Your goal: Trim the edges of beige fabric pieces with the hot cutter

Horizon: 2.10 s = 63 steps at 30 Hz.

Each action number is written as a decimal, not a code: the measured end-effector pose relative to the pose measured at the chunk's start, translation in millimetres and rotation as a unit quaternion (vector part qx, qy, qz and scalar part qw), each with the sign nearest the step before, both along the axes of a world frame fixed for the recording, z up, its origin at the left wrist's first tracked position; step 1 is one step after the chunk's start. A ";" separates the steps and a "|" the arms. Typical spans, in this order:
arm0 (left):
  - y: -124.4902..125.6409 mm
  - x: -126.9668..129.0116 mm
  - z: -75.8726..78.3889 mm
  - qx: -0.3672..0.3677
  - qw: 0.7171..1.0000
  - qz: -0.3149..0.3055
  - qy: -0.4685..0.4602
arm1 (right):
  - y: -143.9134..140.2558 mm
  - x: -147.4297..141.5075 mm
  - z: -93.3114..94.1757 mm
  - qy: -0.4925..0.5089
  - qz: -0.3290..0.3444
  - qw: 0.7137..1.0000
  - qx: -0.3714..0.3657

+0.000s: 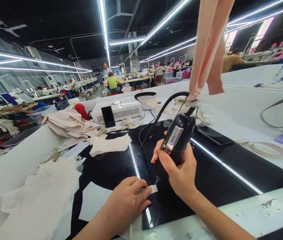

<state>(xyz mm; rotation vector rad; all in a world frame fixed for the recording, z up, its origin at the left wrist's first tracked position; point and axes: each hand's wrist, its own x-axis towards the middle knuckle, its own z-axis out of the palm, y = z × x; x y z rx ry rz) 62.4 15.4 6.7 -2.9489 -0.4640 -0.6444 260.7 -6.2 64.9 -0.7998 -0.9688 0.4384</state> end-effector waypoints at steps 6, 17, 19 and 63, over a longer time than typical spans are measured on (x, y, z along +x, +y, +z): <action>-0.8 1.7 0.6 0.009 1.000 0.000 0.011 | -0.5 0.4 -5.6 -0.027 -0.008 1.000 -0.007; -1.6 2.1 2.9 0.003 1.000 -0.001 0.008 | -0.1 1.8 -3.2 -0.013 -0.011 1.000 0.004; -2.2 2.0 3.4 0.001 1.000 0.001 0.018 | -0.2 1.8 -4.1 -0.016 -0.014 1.000 -0.002; -5.2 -23.2 -3.3 -0.003 0.999 -0.018 -0.050 | -21.1 2.7 -9.3 -0.049 -0.025 0.998 -0.018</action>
